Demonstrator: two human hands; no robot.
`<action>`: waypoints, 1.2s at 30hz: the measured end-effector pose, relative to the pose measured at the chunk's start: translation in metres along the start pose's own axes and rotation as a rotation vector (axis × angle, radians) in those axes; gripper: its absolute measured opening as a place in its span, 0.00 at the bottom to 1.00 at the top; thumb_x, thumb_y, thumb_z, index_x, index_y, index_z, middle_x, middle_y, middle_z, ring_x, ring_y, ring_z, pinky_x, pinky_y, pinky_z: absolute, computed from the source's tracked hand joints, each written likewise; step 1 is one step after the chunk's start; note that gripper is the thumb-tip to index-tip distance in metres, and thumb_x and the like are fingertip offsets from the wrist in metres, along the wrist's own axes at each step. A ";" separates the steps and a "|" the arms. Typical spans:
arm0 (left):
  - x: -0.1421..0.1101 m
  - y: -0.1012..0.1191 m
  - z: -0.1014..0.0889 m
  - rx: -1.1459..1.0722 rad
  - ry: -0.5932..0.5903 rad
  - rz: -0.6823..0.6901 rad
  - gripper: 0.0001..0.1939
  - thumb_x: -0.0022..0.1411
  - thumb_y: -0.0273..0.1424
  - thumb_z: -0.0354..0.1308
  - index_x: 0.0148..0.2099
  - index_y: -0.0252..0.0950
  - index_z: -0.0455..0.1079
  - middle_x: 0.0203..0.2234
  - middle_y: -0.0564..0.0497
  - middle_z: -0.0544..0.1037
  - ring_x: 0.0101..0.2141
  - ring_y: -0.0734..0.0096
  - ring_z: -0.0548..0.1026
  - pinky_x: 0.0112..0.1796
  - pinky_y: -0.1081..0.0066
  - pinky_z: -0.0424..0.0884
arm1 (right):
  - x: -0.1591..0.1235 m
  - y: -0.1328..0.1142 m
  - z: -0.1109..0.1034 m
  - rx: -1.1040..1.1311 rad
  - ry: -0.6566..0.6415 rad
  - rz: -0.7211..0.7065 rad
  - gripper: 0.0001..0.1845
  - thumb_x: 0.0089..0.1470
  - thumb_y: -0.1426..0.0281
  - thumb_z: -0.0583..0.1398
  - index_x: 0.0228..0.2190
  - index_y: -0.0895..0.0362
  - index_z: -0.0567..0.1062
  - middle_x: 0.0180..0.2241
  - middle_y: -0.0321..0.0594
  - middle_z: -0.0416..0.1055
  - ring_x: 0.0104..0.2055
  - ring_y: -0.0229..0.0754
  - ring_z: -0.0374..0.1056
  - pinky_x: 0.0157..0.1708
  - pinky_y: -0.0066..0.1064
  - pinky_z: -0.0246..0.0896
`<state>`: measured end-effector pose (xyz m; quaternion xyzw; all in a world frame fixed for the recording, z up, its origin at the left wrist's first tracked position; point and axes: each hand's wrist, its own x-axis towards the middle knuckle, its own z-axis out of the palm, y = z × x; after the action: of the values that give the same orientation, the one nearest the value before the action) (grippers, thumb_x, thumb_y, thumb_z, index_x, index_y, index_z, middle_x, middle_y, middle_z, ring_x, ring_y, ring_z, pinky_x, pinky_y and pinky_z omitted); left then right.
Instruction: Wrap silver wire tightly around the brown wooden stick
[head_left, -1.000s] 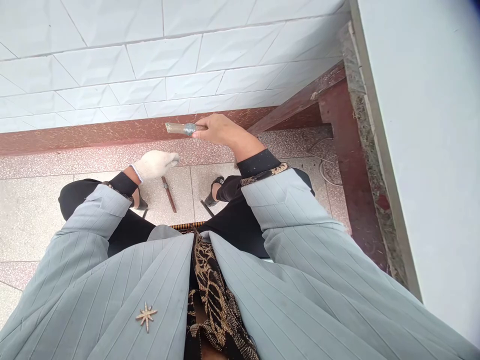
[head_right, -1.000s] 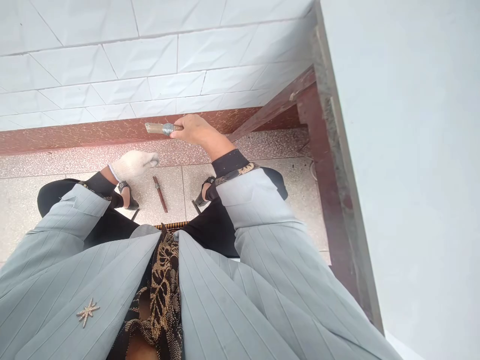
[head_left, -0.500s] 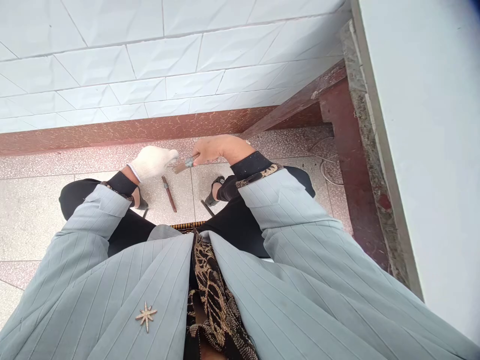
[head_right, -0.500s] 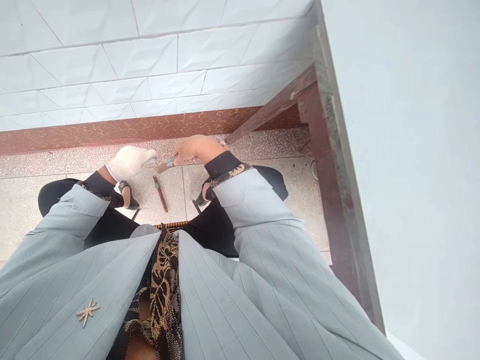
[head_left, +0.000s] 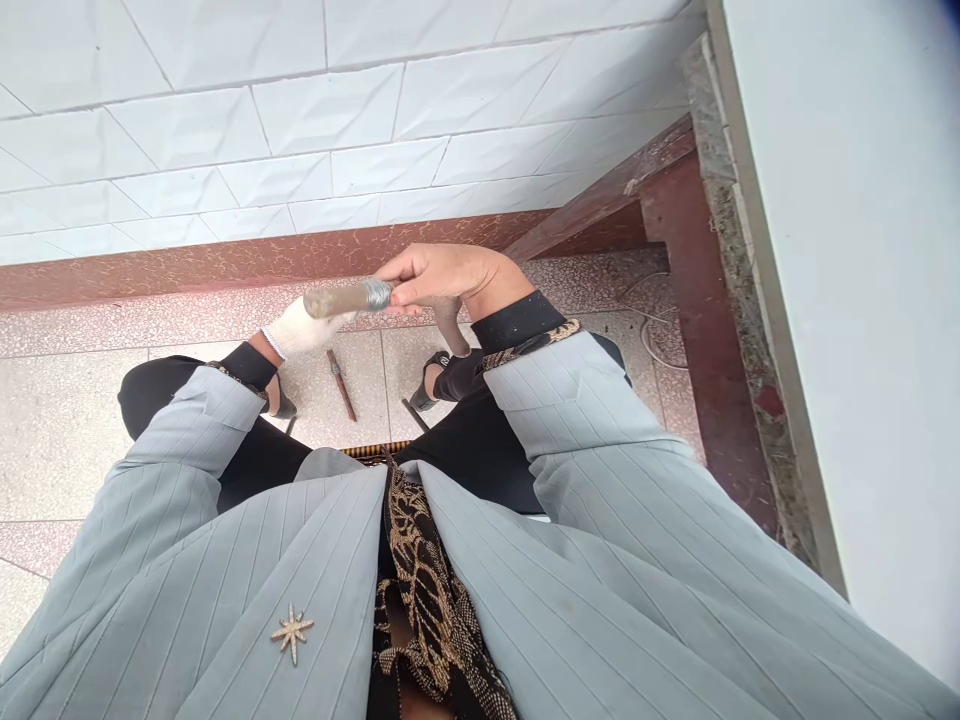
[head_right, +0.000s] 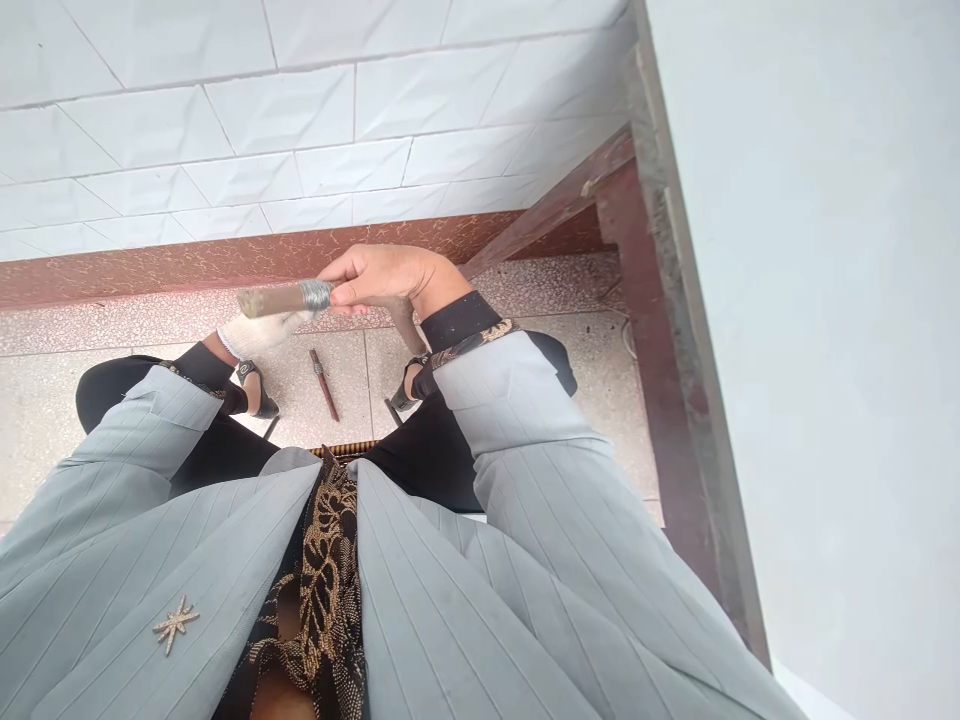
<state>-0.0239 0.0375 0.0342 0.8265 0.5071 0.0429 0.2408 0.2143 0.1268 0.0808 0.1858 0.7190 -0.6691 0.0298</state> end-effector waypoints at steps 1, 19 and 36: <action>0.001 0.001 0.002 -0.049 -0.007 0.003 0.16 0.74 0.32 0.45 0.51 0.34 0.73 0.40 0.47 0.82 0.41 0.66 0.79 0.45 0.67 0.72 | 0.000 0.001 0.000 0.084 0.117 -0.052 0.25 0.57 0.49 0.69 0.32 0.59 0.75 0.24 0.31 0.66 0.24 0.30 0.58 0.27 0.25 0.54; -0.002 0.017 -0.012 0.103 -0.220 -0.081 0.17 0.74 0.35 0.44 0.47 0.38 0.74 0.37 0.48 0.81 0.37 0.63 0.78 0.39 0.67 0.66 | 0.031 0.014 0.016 -0.946 0.186 0.648 0.17 0.64 0.63 0.64 0.47 0.61 0.83 0.48 0.57 0.79 0.50 0.58 0.74 0.44 0.42 0.65; -0.001 -0.005 -0.011 -0.077 -0.068 -0.134 0.15 0.73 0.35 0.49 0.49 0.36 0.76 0.38 0.46 0.82 0.39 0.63 0.78 0.43 0.66 0.71 | 0.011 -0.001 0.008 -0.174 -0.179 0.212 0.12 0.57 0.63 0.70 0.32 0.58 0.78 0.21 0.29 0.66 0.24 0.32 0.60 0.29 0.26 0.54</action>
<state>-0.0315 0.0425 0.0415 0.7817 0.5508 0.0181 0.2920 0.2026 0.1211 0.0777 0.1969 0.7452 -0.6111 0.1801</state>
